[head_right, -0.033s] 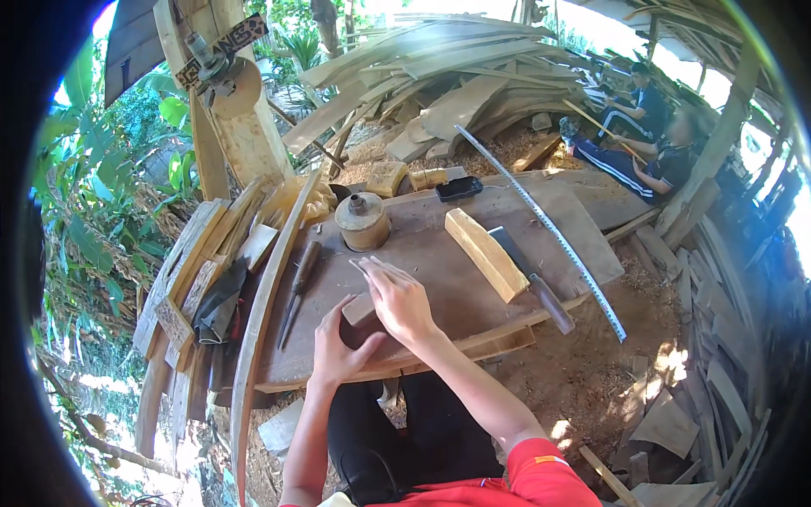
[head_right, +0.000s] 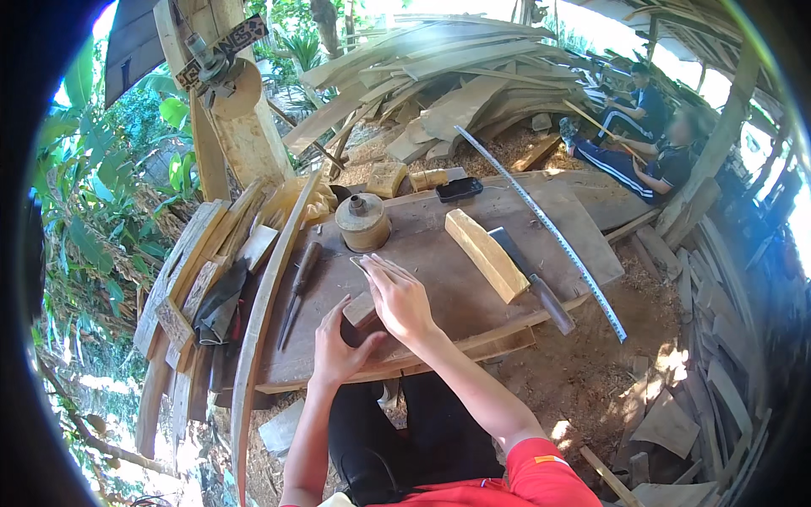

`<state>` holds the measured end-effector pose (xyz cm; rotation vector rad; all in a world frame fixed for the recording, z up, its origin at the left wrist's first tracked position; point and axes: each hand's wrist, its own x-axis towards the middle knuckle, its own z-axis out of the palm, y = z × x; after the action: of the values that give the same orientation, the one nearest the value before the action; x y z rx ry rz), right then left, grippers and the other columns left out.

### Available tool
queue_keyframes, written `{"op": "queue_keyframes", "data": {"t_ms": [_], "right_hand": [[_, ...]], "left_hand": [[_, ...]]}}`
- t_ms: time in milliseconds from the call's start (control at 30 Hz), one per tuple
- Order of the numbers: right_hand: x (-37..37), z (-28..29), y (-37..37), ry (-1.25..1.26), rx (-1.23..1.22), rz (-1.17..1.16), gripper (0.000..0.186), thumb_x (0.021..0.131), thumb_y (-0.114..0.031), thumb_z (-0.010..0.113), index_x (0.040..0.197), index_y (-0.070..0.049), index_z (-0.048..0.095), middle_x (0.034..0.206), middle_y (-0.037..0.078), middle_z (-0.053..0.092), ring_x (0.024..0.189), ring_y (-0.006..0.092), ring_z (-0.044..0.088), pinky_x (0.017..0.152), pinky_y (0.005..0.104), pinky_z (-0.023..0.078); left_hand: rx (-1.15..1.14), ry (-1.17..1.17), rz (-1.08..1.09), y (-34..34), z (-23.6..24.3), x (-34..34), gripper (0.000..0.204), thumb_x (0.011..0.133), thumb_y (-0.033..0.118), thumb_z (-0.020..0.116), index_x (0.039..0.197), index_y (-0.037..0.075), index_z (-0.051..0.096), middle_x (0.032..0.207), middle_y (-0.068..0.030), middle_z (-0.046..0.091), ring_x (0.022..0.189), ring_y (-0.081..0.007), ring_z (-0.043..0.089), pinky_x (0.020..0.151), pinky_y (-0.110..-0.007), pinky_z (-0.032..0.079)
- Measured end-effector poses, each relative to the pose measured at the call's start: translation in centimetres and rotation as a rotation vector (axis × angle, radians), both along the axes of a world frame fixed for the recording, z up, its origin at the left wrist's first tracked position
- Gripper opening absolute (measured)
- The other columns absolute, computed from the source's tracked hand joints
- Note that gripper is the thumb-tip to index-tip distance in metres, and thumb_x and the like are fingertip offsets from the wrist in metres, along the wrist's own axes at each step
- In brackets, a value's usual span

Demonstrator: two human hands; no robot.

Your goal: The person uses a round wooden tool to repeatedly press and rub the surface of a rectangular wooden block. They rotate the block to work on different sides and occasionally inspect the surface. The task continues throughout the clip without a visible final state.

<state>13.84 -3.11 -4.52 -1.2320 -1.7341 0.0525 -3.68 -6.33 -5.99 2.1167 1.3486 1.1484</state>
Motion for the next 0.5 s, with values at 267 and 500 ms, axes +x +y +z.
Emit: {"op": "queue_keyframes", "data": {"t_ms": [267, 500], "right_hand": [[-0.8, -0.2, -3.8, -0.255, 0.088, 0.335, 0.039, 0.094, -0.003, 0.065, 0.133, -0.003, 0.07, 0.139, 0.014, 0.07, 0.132, 0.0294, 0.065, 0.115, 0.0452, 0.051], [-1.5, -0.6, -5.1, -0.186, 0.08, 0.342, 0.041, 0.091, -0.005, 0.064, 0.131, 0.001, 0.069, 0.135, 0.02, 0.07, 0.129, 0.0329, 0.066, 0.113, 0.0455, 0.051]], "left_hand": [[0.01, -0.098, -0.049, 1.3, -2.2, -0.5, 0.042, 0.079, 0.012, 0.084, 0.116, -0.004, 0.073, 0.129, -0.0239, 0.072, 0.135, -0.0435, 0.059, 0.115, -0.05, 0.046], [0.089, -0.075, -0.058, 1.2, -2.2, -1.0, 0.035, 0.081, 0.013, 0.08, 0.114, 0.001, 0.076, 0.127, -0.021, 0.073, 0.137, -0.0463, 0.056, 0.115, -0.054, 0.044]]}}
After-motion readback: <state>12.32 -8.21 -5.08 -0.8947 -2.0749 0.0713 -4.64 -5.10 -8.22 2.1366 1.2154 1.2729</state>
